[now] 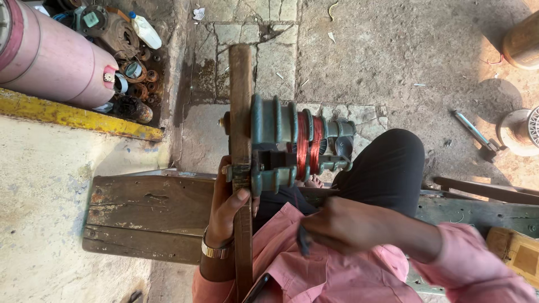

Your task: The person winds copper wire around a motor stator mounted on a wooden jig. They use a cloth to press and smooth the wire as they wind it, ensuring it stays in place.

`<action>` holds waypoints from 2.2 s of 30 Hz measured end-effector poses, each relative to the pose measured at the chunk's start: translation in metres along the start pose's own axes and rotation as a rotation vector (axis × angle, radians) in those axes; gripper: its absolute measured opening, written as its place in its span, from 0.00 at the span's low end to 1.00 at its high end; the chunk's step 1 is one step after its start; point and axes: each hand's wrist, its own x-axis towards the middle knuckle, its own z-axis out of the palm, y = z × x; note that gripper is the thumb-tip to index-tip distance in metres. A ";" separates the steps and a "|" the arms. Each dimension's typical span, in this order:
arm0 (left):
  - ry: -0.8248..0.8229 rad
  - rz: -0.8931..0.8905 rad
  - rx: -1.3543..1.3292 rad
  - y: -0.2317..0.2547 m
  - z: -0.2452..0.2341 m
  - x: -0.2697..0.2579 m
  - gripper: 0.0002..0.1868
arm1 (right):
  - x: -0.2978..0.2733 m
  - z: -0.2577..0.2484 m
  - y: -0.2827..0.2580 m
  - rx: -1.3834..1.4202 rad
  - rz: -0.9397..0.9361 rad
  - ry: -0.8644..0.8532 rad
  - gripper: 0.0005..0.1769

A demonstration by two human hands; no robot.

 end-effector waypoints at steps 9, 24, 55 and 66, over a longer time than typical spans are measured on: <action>0.012 -0.075 0.105 -0.003 0.007 0.008 0.32 | -0.031 -0.132 -0.095 -0.423 0.206 0.346 0.10; 0.038 -0.008 0.050 0.003 -0.001 -0.002 0.33 | -0.005 0.033 0.042 -0.149 0.161 -0.208 0.12; -0.050 -0.018 -0.027 -0.007 -0.001 0.009 0.34 | -0.026 -0.109 -0.109 -0.242 -0.008 -0.117 0.04; 0.151 -0.043 -0.256 0.013 -0.047 0.015 0.30 | 0.032 -0.009 -0.016 -0.294 0.174 -0.322 0.06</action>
